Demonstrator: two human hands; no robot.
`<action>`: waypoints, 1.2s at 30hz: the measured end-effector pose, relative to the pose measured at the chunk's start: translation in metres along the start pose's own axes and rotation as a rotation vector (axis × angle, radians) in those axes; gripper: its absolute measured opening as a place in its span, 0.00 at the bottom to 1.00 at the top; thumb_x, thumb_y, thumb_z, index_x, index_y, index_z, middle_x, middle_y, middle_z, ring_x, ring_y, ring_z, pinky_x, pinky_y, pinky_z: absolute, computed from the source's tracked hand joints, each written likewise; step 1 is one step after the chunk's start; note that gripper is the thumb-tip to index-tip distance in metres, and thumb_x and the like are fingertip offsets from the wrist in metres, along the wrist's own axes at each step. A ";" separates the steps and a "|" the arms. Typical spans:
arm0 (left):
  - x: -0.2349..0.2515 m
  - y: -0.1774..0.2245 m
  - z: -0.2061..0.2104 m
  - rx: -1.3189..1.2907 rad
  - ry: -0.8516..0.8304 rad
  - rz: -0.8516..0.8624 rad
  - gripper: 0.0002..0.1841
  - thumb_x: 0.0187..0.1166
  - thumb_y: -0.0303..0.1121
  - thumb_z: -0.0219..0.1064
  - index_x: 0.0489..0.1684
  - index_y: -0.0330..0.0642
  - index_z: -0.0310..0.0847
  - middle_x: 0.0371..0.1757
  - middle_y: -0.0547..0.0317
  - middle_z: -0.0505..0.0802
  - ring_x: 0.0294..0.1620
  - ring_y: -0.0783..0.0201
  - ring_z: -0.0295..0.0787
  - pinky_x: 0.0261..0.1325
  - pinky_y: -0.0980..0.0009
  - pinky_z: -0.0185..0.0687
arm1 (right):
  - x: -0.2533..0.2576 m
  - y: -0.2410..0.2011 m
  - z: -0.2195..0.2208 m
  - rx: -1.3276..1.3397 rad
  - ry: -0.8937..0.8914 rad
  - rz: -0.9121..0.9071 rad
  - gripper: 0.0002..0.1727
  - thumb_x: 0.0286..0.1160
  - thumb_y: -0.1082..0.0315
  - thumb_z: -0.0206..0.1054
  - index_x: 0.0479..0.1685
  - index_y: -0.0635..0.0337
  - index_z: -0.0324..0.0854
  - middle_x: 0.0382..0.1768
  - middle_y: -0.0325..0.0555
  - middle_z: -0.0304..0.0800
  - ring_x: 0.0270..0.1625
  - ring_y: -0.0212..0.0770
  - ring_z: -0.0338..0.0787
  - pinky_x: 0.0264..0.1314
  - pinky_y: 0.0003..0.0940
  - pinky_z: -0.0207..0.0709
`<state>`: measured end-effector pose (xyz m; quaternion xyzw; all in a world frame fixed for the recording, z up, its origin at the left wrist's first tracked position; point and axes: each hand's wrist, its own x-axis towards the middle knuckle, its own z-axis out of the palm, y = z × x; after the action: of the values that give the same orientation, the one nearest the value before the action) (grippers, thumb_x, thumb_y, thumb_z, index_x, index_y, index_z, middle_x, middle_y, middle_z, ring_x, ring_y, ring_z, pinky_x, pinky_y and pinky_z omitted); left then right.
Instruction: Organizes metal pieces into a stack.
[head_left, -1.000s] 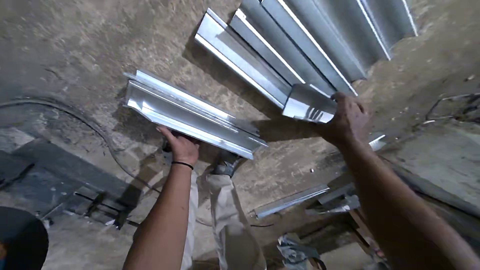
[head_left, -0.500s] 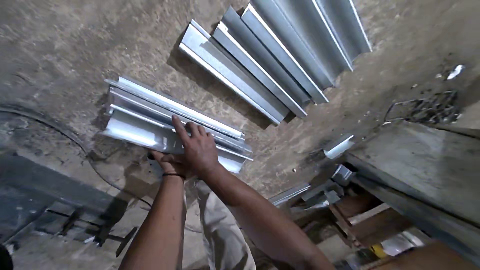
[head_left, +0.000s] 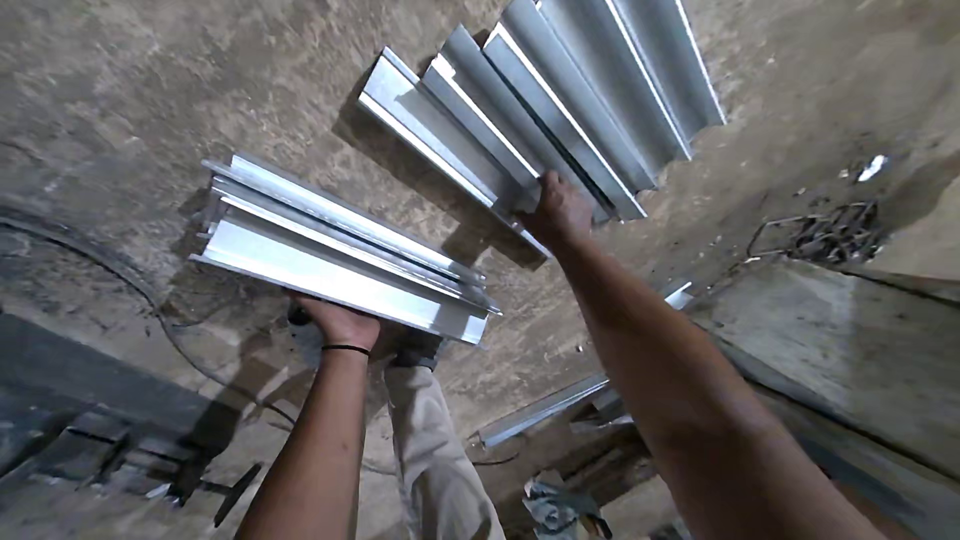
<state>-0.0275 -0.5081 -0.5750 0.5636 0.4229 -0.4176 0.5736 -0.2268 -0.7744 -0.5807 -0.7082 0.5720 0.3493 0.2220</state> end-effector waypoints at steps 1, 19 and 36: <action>0.000 0.000 0.001 0.005 -0.004 0.004 0.54 0.64 0.87 0.17 0.89 0.72 0.58 0.87 0.61 0.73 0.88 0.49 0.65 0.78 0.25 0.61 | -0.003 -0.006 -0.001 0.022 0.017 -0.022 0.34 0.72 0.49 0.75 0.70 0.62 0.76 0.63 0.66 0.86 0.64 0.70 0.87 0.62 0.72 0.77; -0.011 0.006 0.001 0.019 0.061 0.055 0.43 0.83 0.73 0.23 0.89 0.60 0.57 0.85 0.56 0.75 0.84 0.52 0.71 0.78 0.39 0.69 | -0.184 -0.120 0.073 0.116 -0.288 -0.659 0.26 0.88 0.58 0.54 0.81 0.57 0.74 0.69 0.57 0.85 0.67 0.58 0.88 0.58 0.53 0.85; -0.002 0.004 0.000 0.010 0.011 -0.061 0.51 0.70 0.84 0.21 0.88 0.68 0.60 0.85 0.58 0.76 0.85 0.48 0.69 0.76 0.27 0.65 | -0.003 -0.080 0.037 0.070 0.048 -0.116 0.51 0.50 0.34 0.80 0.77 0.55 0.76 0.70 0.62 0.81 0.73 0.66 0.79 0.67 0.71 0.71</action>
<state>-0.0248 -0.5084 -0.5719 0.5558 0.4409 -0.4340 0.5553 -0.1583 -0.7266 -0.6098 -0.7401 0.5470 0.2987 0.2526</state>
